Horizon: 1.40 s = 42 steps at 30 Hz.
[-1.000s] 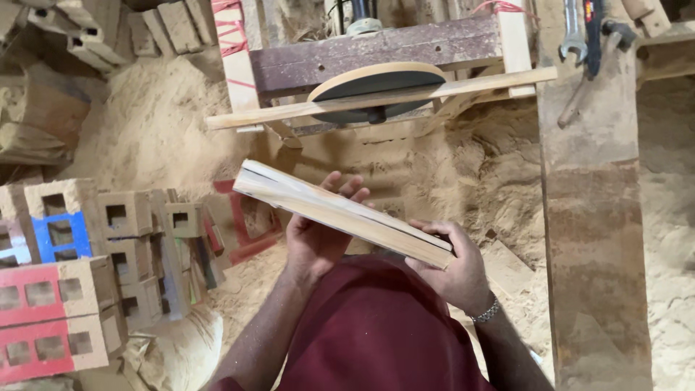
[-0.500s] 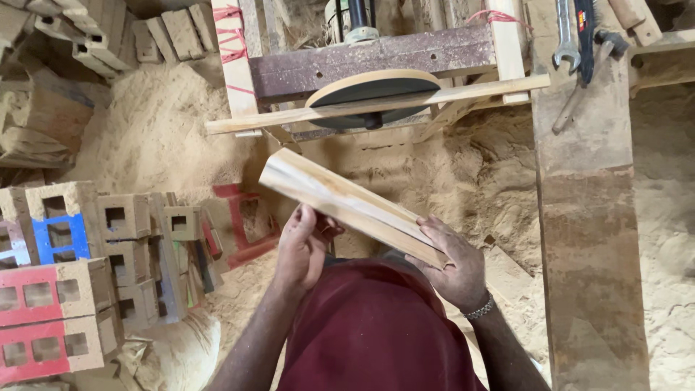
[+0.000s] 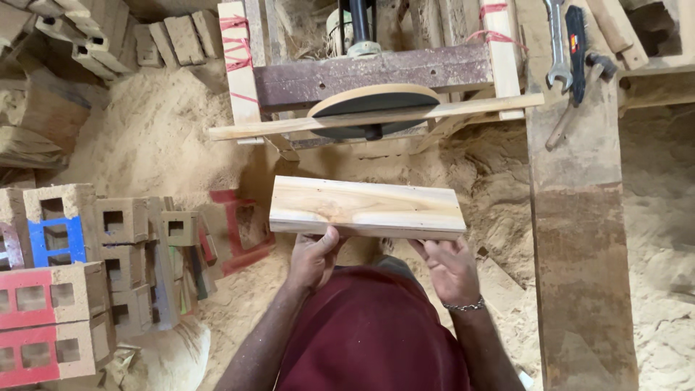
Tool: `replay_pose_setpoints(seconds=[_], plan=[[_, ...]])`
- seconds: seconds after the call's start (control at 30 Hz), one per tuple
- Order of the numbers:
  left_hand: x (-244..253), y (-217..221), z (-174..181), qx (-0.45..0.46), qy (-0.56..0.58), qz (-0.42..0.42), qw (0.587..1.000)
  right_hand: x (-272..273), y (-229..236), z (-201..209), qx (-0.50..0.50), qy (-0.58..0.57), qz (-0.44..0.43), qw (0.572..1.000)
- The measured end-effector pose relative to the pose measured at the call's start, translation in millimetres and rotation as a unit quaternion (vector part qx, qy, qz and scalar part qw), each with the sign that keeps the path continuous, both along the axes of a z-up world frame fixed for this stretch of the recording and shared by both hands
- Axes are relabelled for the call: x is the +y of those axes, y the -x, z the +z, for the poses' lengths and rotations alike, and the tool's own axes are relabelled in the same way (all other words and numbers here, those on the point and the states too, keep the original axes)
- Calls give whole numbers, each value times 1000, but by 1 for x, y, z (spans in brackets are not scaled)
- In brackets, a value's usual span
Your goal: The person repeatedly presses the edges and faces of small wooden blocks against a rotating grinding wheel to smooth them. They handle the blocks one at a time, turning them over to treat different sides, and place finished pieces aside.
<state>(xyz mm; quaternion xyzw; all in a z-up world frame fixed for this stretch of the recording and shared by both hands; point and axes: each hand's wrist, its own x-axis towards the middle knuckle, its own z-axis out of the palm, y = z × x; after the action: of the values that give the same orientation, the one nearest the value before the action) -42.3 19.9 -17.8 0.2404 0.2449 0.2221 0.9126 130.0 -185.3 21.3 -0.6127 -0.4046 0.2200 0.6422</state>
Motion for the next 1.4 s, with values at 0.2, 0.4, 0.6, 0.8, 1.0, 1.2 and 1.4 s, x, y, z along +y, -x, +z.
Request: replay_pose_setpoints(seconds=[0.2,0.4,0.6,0.8,1.0,1.2,1.4], plan=[[15,-12,-15,49,-13,13,999,36,-22,-21,491,-173,-59,851],[68,-65,-13,112,37,88,989,114,-63,-22,513,-32,-159,843],[121,-106,-21,64,43,109,991,175,-106,-40,548,-16,-200,812],[157,-129,-43,95,69,110,987,207,-125,-64,505,54,-196,839],[180,-130,-46,168,28,76,982,229,-118,-54,506,50,-243,826],[169,-135,-23,257,32,22,966,223,-117,-31,476,98,-325,811],[138,-170,19,332,55,-20,941,193,-151,-16,497,85,-342,793]])
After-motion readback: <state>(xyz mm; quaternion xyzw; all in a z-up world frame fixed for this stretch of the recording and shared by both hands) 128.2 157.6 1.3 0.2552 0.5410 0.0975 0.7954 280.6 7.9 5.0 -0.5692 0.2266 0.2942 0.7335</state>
